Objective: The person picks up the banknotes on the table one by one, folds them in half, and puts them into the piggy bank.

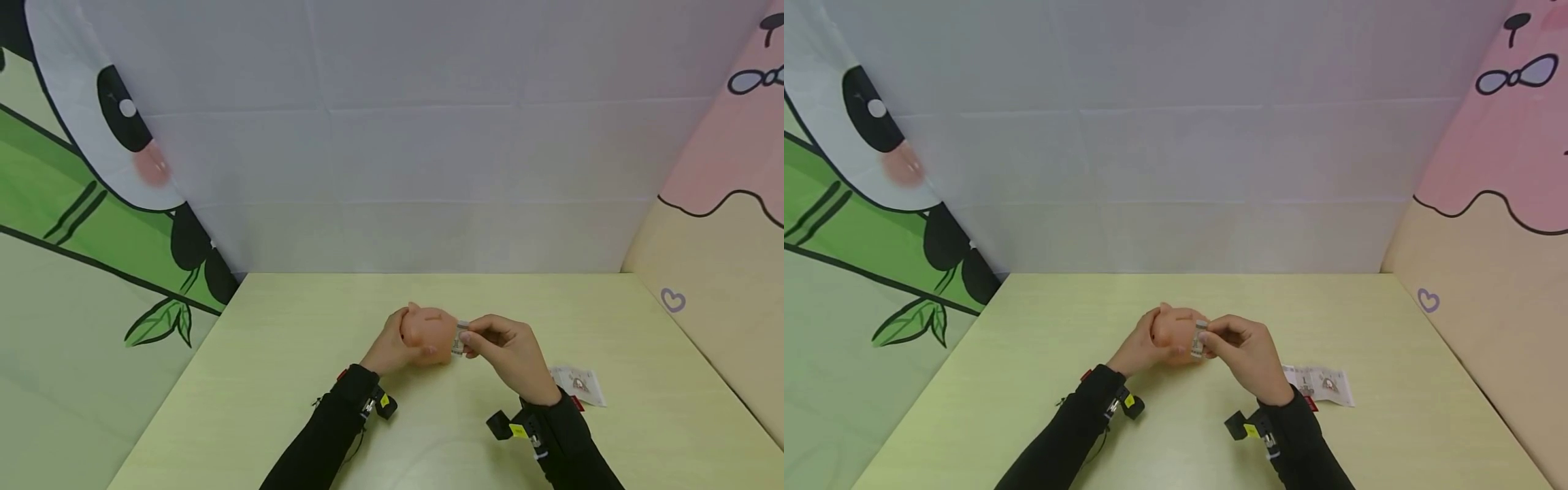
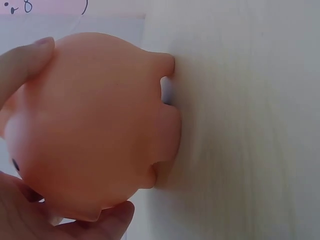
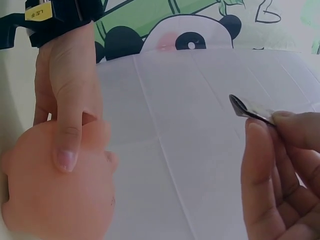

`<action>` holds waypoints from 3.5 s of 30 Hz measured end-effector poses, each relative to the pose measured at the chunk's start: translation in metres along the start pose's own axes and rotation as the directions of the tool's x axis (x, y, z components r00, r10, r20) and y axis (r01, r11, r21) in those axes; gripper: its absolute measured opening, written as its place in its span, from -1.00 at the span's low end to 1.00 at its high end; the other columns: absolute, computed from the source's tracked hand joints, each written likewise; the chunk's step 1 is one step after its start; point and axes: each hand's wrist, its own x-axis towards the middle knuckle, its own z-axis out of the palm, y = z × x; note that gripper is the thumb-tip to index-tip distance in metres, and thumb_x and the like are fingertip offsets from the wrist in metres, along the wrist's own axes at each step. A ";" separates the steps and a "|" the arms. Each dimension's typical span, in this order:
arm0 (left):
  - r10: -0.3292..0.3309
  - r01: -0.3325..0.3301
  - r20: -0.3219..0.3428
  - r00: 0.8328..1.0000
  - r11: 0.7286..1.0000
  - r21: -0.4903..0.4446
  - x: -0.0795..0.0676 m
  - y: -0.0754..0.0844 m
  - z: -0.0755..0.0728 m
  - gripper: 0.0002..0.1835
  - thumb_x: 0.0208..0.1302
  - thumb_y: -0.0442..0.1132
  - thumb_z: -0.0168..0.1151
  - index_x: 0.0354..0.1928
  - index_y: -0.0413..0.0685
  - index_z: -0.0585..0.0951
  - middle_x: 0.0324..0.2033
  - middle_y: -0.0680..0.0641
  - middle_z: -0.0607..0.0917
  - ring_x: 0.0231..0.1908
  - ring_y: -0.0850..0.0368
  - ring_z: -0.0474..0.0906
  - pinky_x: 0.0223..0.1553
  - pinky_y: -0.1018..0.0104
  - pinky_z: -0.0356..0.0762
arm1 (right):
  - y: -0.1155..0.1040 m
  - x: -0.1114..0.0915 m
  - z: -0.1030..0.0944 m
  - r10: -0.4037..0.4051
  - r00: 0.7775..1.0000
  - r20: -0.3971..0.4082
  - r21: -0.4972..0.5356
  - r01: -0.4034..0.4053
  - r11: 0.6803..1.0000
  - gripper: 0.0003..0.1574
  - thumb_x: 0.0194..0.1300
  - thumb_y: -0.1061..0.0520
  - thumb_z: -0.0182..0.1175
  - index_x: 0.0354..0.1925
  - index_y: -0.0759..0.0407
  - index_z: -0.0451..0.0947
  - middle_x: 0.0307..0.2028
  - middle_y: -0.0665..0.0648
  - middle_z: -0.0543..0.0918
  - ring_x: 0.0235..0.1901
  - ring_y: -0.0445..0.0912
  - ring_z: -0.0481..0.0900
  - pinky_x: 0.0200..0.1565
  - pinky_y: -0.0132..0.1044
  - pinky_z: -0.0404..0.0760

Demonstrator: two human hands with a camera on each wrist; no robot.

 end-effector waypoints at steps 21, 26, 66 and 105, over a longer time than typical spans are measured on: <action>0.086 -0.080 0.084 0.993 0.994 -0.072 -0.038 0.007 0.013 -0.14 0.04 -0.03 0.53 0.32 -0.02 0.26 0.19 -0.08 0.44 0.10 0.07 0.49 0.07 0.17 0.52 | 0.014 0.004 -0.001 0.036 0.998 -0.043 -0.018 -0.037 0.999 -0.85 0.34 0.30 0.21 -0.13 0.31 0.63 -0.32 0.10 0.71 -0.38 -0.07 0.67 -0.26 -0.29 0.69; 0.083 -0.079 0.074 0.994 0.996 -0.050 -0.046 0.009 0.017 -0.08 0.01 0.01 0.53 0.34 -0.03 0.23 0.21 -0.08 0.40 0.10 0.08 0.48 0.05 0.18 0.52 | 0.019 0.004 0.000 0.024 0.998 -0.049 -0.025 -0.025 0.999 -0.85 0.34 0.30 0.21 -0.13 0.28 0.64 -0.33 0.11 0.71 -0.36 -0.17 0.66 -0.25 -0.32 0.67; 0.023 -0.024 0.088 0.996 1.000 0.011 -0.068 0.014 0.025 0.14 0.07 0.08 0.47 0.51 -0.15 -0.02 0.43 -0.21 0.17 0.28 -0.05 0.37 0.18 -0.02 0.44 | 0.057 0.005 0.017 -0.084 0.993 0.083 -0.204 0.099 0.974 -0.84 0.26 0.28 0.27 -0.19 0.11 0.70 -0.29 0.09 0.74 -0.29 -0.13 0.68 -0.21 -0.38 0.66; 0.029 -0.030 0.088 0.996 0.999 0.019 -0.068 0.012 0.026 0.14 0.06 0.12 0.46 0.52 -0.11 -0.02 0.42 -0.17 0.17 0.20 -0.01 0.42 0.11 0.07 0.49 | 0.067 0.005 0.012 -0.092 0.981 0.171 -0.344 0.147 0.927 -0.86 0.20 0.21 0.37 -0.27 -0.02 0.68 -0.34 -0.08 0.64 -0.34 -0.31 0.54 -0.25 -0.40 0.58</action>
